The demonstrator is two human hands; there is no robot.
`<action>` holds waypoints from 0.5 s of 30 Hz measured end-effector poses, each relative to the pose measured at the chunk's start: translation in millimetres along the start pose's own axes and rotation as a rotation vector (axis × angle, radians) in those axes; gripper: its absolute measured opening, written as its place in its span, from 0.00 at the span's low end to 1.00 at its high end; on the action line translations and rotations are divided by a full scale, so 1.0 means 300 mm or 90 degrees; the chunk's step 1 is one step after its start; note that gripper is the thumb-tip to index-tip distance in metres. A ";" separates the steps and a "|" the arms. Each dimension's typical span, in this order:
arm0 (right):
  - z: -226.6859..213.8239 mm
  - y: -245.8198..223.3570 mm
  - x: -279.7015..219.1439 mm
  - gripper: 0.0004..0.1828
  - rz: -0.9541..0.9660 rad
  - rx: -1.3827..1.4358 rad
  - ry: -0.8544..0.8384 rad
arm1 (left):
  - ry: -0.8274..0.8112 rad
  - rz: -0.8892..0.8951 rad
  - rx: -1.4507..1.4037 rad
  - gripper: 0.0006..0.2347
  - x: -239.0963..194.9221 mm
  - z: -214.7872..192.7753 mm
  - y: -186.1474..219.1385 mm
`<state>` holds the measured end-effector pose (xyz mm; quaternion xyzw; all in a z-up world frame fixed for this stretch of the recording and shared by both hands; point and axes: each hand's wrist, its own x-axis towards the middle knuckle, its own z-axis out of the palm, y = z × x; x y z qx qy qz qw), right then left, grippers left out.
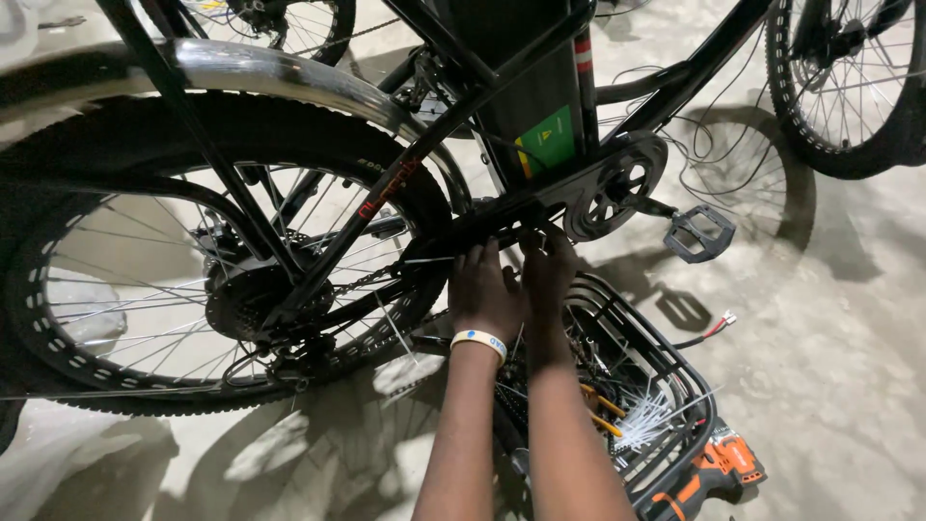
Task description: The person uses a wrench to tighten the axle nuts on the rear wheel of an electric bicycle. They then use pliers to adjust the chain tension and secure the chain to the frame.
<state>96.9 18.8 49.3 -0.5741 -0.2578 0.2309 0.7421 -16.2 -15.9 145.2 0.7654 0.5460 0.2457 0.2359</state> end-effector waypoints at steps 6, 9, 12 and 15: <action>0.003 -0.038 -0.023 0.13 -0.221 -0.212 0.019 | 0.037 0.044 0.161 0.19 0.010 0.057 -0.023; -0.016 -0.065 -0.024 0.13 -0.175 -0.190 0.000 | 0.051 0.066 0.238 0.22 0.045 0.146 -0.066; -0.021 -0.031 -0.004 0.17 -0.164 -0.275 -0.068 | 0.097 0.048 0.296 0.24 0.055 0.224 -0.095; 0.005 -0.071 0.024 0.13 -0.092 -0.311 -0.036 | 0.157 0.038 0.302 0.21 0.093 0.306 -0.130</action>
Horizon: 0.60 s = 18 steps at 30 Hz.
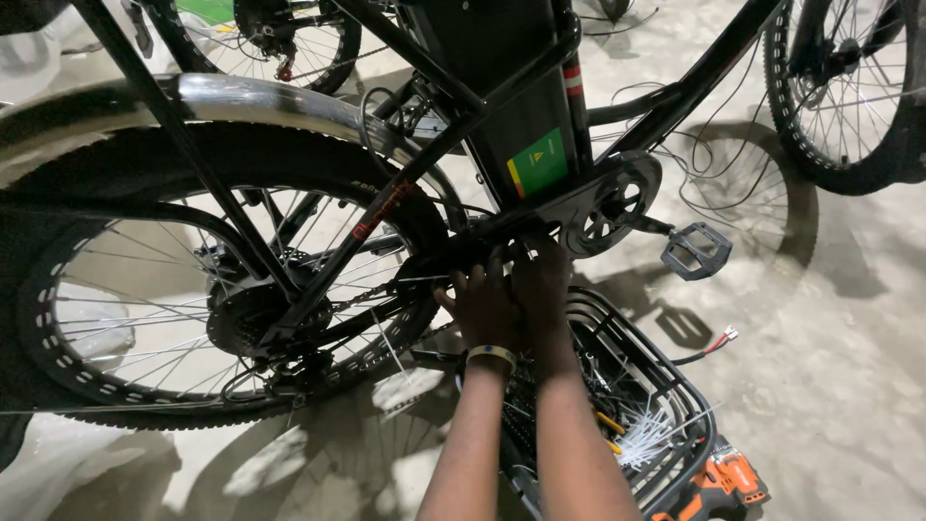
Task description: The person uses a wrench to tighten the axle nuts on the rear wheel of an electric bicycle. They then use pliers to adjust the chain tension and secure the chain to the frame.
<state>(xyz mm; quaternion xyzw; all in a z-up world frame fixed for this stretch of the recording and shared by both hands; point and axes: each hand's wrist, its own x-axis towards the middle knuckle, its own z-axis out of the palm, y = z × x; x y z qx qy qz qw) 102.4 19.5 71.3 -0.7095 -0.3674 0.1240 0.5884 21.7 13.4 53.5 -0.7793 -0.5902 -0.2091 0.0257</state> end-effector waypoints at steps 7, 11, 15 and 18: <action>0.028 0.048 0.016 0.05 0.052 0.183 0.048 | 0.103 -0.044 -0.094 0.17 -0.003 -0.077 0.011; 0.003 -0.090 -0.038 0.07 0.250 0.415 0.078 | 0.116 -0.090 -0.104 0.21 0.013 0.051 -0.027; 0.093 0.031 0.051 0.10 0.171 0.232 0.132 | 0.183 -0.042 -0.274 0.13 -0.032 -0.113 -0.015; 0.088 -0.012 0.054 0.03 0.033 0.223 0.165 | 0.319 -0.138 -0.379 0.08 -0.045 -0.298 0.050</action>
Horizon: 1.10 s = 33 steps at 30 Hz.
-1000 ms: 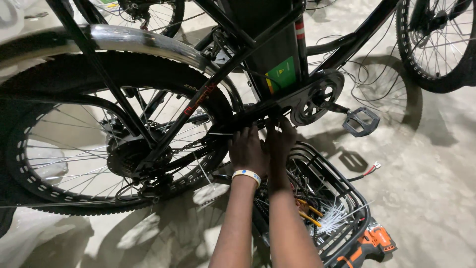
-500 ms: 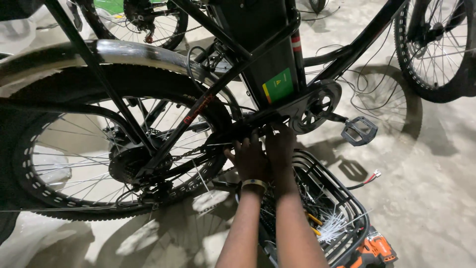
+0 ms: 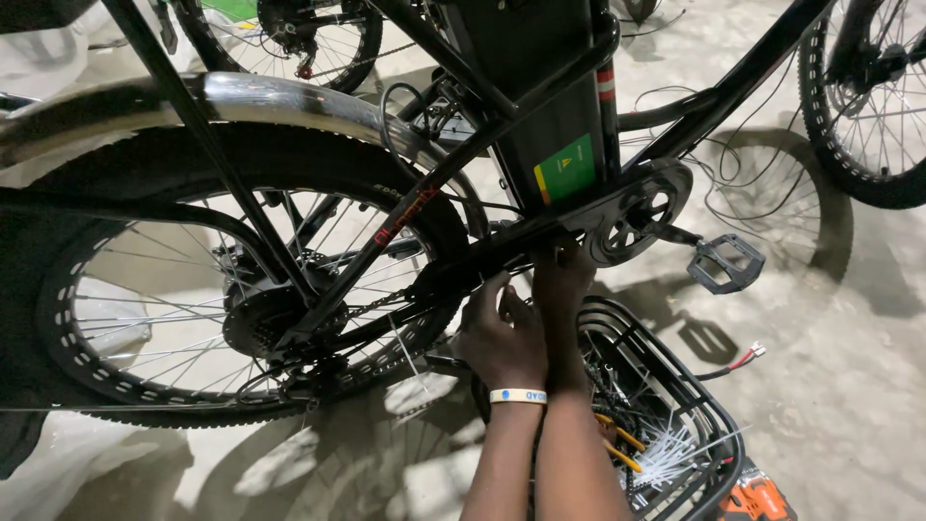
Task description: The person uses a wrench to tighten the axle nuts on the rear wheel of an electric bicycle. They then use pliers to adjust the chain tension and secure the chain to the frame.
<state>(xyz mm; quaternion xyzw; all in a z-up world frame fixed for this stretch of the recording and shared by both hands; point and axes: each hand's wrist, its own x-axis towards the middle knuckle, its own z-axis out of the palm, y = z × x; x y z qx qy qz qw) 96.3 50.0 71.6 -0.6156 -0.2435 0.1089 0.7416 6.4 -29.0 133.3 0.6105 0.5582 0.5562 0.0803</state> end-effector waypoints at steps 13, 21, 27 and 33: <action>-0.071 -0.028 -0.030 0.09 -0.552 -0.279 -0.031 | 0.006 -0.271 -0.301 0.02 0.291 -0.077 0.167; -0.085 -0.065 -0.034 0.05 -0.341 -0.221 -0.098 | -0.007 -0.245 -0.385 0.15 0.325 0.068 0.200; -0.056 -0.050 -0.087 0.04 -0.353 -0.392 -0.104 | 0.037 -0.256 -0.372 0.14 0.279 0.032 0.213; -0.030 0.014 -0.163 0.05 -0.356 -0.593 -0.104 | -0.240 -0.202 -0.355 0.17 0.279 0.155 -0.080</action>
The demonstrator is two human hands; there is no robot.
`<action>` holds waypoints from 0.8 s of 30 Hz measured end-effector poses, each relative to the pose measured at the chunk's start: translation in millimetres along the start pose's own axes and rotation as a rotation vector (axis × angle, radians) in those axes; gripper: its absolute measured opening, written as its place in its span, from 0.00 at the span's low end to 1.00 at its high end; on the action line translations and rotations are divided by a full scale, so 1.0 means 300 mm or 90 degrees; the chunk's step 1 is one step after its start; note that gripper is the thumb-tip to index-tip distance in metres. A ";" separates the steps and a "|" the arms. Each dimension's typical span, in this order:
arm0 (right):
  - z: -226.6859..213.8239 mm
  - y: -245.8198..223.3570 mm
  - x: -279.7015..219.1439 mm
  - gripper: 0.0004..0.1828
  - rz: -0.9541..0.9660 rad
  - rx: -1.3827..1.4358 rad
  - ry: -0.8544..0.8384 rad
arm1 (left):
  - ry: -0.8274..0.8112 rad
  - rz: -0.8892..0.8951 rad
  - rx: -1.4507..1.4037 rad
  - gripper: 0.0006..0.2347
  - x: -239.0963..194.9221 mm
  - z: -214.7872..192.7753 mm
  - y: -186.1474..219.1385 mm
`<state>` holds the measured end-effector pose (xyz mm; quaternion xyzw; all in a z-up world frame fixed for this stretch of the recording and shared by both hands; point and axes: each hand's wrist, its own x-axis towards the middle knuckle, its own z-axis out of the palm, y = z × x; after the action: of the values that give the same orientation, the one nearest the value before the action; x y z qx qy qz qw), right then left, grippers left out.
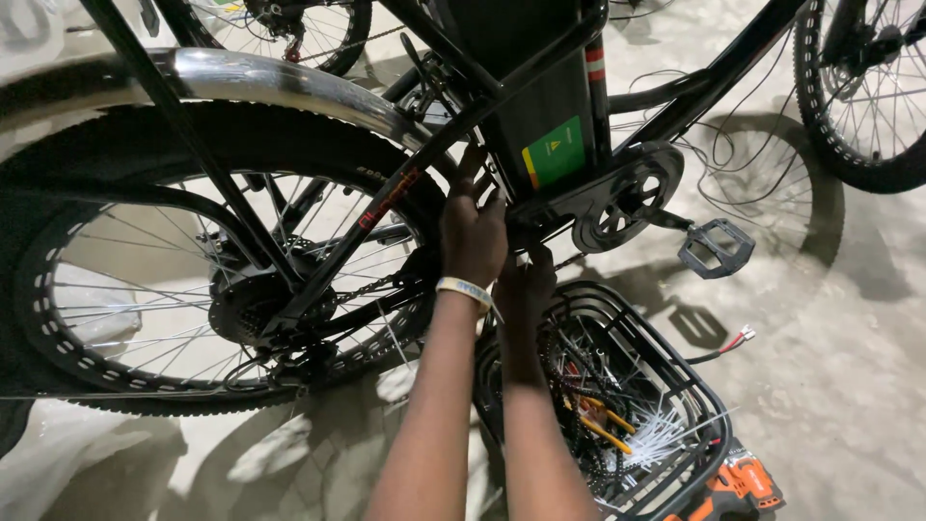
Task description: The person uses a wrench to tighten the axle nuts on the rear wheel of an electric bicycle. They then use pliers to adjust the chain tension and secure the chain to the frame.
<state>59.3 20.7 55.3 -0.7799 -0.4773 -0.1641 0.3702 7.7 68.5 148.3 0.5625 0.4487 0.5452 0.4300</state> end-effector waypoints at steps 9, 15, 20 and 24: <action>-0.159 -0.002 -0.086 0.20 0.636 1.009 0.098 | 0.051 0.199 0.023 0.12 -0.236 -0.122 0.197; -0.013 0.136 -0.038 0.21 0.268 0.484 0.002 | 0.054 0.336 0.290 0.12 -0.344 -0.050 -0.010; 0.198 0.256 0.025 0.07 -0.198 0.015 0.074 | 0.125 0.423 0.757 0.19 -0.247 -0.016 -0.407; 0.090 0.143 0.046 0.06 0.200 0.609 0.085 | 0.083 0.290 0.686 0.17 -0.267 0.007 -0.292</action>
<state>100.8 37.5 27.5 -0.5733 -0.3513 0.0807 0.7358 6.6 10.4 44.9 0.7492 0.5559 0.3526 -0.0727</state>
